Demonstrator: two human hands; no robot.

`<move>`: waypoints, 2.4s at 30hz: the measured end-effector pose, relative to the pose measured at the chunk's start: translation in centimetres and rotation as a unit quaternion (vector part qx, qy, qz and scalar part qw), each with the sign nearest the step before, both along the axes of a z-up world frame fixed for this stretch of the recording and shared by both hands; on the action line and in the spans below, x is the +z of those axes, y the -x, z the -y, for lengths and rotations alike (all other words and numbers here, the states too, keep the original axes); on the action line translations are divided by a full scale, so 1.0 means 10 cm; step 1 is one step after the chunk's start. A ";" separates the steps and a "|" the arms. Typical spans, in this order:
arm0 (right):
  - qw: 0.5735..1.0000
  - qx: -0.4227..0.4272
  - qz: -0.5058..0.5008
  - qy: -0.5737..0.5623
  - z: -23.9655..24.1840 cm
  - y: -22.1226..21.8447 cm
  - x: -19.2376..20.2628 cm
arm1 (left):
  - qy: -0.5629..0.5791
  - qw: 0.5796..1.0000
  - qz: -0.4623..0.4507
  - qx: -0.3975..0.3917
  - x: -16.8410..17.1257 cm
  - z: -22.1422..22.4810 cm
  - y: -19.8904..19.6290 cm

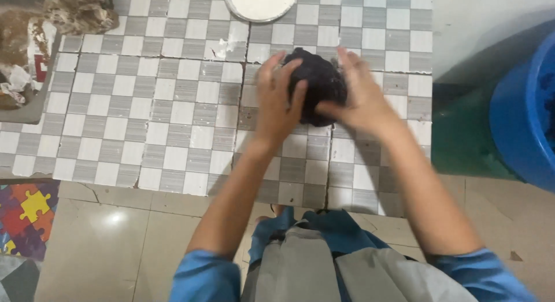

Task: Kneading a dark-colored dough on a tiled countertop while periodically adding flour from a small bowl.

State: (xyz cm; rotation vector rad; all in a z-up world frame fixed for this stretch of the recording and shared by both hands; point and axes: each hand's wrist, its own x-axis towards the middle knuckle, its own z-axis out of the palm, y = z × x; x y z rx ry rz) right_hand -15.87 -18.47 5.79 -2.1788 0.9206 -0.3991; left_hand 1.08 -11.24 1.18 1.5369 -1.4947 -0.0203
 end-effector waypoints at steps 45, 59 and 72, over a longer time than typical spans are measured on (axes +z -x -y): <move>0.802 -0.181 -0.414 0.391 -0.45 0.16 -0.58 | -0.041 0.981 -0.169 -0.091 0.72 -1.25 -0.74; 0.988 -0.150 0.010 -0.042 0.11 1.87 0.19 | -0.083 0.994 -0.070 0.029 0.32 -1.53 -0.67; 0.966 -0.063 0.179 0.178 -0.53 0.35 -0.37 | -0.039 0.996 -0.080 -0.020 0.04 -1.39 -0.37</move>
